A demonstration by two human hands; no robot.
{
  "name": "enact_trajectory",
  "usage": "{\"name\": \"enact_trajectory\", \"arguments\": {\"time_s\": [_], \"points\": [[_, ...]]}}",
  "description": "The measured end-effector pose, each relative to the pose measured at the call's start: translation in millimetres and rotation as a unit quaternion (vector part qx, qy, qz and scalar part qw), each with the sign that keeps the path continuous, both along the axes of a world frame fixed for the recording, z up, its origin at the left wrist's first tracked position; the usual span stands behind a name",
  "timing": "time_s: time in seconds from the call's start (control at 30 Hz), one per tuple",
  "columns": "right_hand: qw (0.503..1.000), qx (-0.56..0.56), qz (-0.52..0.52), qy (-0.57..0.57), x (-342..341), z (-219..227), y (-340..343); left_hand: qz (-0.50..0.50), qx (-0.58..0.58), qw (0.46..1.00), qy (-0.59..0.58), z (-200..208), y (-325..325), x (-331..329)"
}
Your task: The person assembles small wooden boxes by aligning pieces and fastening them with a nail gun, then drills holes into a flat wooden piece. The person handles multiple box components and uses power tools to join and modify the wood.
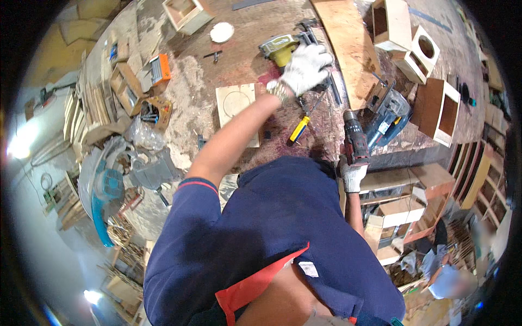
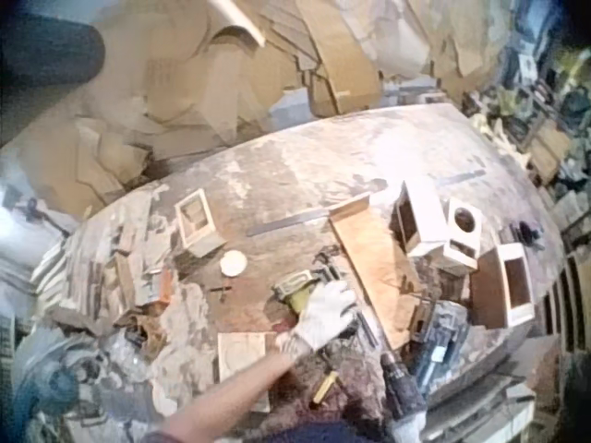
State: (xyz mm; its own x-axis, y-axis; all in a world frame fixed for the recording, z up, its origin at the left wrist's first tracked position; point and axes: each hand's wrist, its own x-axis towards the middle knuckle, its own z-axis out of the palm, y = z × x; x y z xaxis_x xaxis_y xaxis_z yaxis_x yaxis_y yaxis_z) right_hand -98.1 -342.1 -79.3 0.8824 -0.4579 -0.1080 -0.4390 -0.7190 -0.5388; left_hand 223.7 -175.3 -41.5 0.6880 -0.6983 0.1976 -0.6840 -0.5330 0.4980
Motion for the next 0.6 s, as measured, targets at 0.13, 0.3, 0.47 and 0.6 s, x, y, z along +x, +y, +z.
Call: {"name": "enact_trajectory", "arguments": {"time_s": [0.13, 0.3, 0.47, 0.6], "points": [[0.997, 0.016, 0.029, 0.073, 0, 18, 0, 0.209, -0.061, 0.955, 0.202, 26, 48, -77], [0.995, 0.066, 0.071, -0.007, -7, 30, 15, 0.269, -0.333, 0.752, 0.502, 15, 116, -167], [0.913, 0.405, 0.046, 0.023, -10, 55, 32, 0.208, -0.563, 0.454, 0.658, 18, 156, -219], [0.897, 0.366, 0.242, 0.05, 9, 79, 49, 0.18, -0.647, 0.371, 0.642, 46, 165, -230]]}}
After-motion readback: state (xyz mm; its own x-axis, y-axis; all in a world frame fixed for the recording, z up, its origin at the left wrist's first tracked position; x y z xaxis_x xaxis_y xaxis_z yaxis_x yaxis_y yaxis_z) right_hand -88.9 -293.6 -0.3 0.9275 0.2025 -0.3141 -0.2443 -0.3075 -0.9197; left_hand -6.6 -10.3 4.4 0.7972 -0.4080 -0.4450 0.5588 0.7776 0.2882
